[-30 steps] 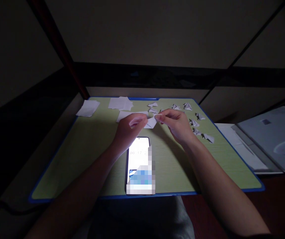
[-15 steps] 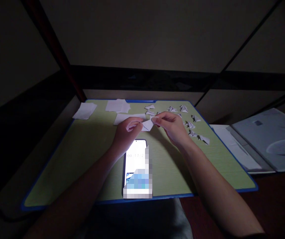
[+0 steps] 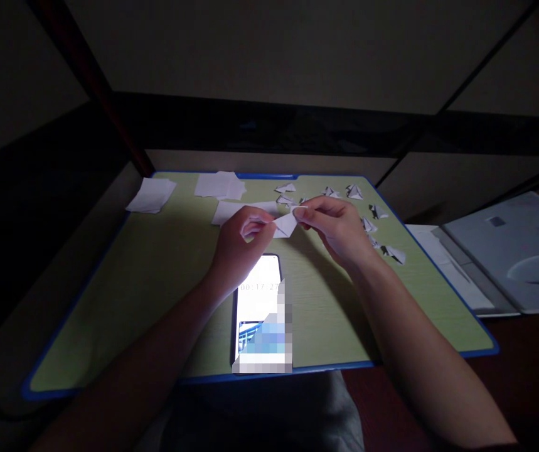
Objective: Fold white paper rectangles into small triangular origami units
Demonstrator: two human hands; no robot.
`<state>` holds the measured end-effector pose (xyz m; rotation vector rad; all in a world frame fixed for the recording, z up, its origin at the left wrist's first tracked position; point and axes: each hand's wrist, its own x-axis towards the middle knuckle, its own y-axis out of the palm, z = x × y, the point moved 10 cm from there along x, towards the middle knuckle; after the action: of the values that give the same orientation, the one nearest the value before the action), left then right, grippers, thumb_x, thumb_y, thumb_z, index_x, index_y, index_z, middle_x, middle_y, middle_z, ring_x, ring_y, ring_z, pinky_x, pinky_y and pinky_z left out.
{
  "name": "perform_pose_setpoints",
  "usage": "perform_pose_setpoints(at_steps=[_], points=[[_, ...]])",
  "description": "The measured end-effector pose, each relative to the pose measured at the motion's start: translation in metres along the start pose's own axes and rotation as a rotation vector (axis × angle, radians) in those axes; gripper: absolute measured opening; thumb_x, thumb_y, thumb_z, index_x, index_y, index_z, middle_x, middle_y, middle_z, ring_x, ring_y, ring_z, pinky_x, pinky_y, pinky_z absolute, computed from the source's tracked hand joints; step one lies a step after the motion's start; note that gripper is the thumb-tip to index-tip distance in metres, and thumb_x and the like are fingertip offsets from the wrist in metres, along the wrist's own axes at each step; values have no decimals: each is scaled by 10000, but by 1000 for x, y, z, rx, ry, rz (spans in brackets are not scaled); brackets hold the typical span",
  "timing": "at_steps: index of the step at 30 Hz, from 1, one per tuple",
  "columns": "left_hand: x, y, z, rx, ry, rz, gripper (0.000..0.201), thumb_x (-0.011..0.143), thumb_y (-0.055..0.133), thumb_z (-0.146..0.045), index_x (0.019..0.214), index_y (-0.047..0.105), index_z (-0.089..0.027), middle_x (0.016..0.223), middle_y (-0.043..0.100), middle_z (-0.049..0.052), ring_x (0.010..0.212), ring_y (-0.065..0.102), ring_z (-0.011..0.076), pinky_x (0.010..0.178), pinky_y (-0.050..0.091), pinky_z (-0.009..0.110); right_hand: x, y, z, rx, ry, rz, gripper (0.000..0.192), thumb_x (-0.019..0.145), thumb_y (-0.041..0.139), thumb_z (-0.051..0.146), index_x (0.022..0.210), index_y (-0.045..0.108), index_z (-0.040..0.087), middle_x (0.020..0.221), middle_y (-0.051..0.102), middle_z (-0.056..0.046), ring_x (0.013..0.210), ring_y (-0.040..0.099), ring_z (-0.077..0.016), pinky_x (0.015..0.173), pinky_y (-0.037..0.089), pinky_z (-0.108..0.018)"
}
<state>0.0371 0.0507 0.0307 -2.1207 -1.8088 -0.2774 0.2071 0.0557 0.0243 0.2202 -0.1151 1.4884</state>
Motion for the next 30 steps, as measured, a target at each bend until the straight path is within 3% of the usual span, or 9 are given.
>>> perform_pose_setpoints(at_steps=[19,23,26,30], points=[[4,-8,15,29,-165,-20,95,691,677,-277,704,659,-185,689,715,27,636,667,158,586,531,276,0,4,-6,4,55,7,167,632,836,330,659,729,205,655,651,12,609,506,-108,600,375,-277],[5,-8,16,-37,-169,-19,144,688,681,-307,748,672,-177,737,725,43,665,672,165,571,522,265,0,6,-10,29,66,29,184,633,846,344,670,732,204,645,645,15,603,503,-109,591,369,-272],[5,-2,13,-74,-151,45,191,709,672,-314,835,699,-173,799,745,60,684,684,169,565,529,260,-1,7,-13,37,68,43,194,643,847,354,679,733,201,641,641,17,600,500,-108,588,362,-272],[3,9,14,-51,-165,144,150,726,656,-298,787,705,-170,761,749,59,636,686,166,555,539,265,-2,11,-14,51,74,59,191,648,847,336,664,722,193,636,636,20,599,499,-102,594,359,-269]])
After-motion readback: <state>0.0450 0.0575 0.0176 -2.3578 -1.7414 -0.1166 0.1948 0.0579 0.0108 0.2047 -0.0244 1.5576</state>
